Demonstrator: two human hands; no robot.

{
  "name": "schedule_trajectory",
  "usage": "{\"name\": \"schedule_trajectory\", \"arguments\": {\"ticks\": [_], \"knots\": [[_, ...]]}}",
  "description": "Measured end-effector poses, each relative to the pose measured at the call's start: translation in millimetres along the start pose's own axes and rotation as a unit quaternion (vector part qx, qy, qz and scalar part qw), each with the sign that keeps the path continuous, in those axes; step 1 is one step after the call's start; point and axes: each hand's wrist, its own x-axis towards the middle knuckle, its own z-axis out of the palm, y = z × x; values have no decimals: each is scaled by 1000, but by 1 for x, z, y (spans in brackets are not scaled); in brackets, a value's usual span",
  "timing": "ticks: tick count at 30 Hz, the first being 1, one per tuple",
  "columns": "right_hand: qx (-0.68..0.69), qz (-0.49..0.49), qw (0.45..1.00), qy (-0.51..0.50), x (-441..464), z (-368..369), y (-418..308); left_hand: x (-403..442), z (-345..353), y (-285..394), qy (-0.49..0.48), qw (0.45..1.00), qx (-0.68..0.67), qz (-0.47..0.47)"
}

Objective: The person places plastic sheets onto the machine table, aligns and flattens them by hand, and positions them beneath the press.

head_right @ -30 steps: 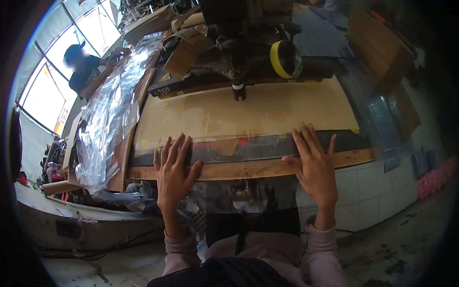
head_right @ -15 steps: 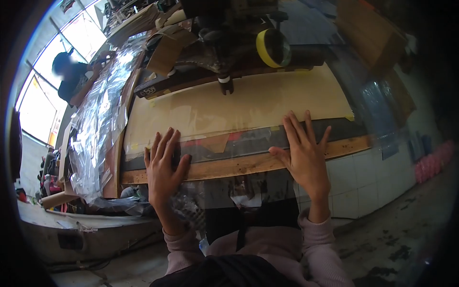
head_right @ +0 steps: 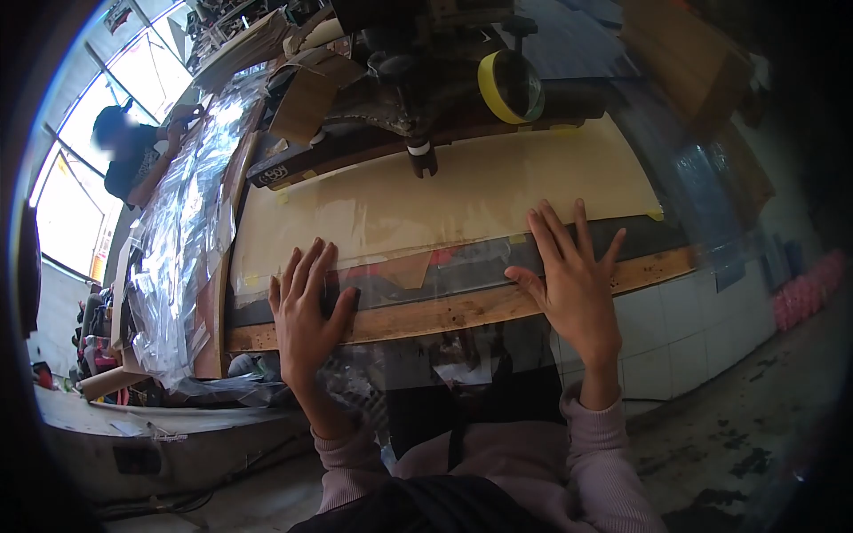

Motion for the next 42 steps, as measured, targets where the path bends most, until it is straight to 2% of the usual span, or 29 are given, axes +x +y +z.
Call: {"name": "schedule_trajectory", "arguments": {"ticks": [26,42], "knots": [[-5,6,1000,-2,4,-3,-2,2,1,-1,15,1000,-16,-8],[50,26,998,32,4,9,1,-1,11,-9,48,998,-27,-13]]}}
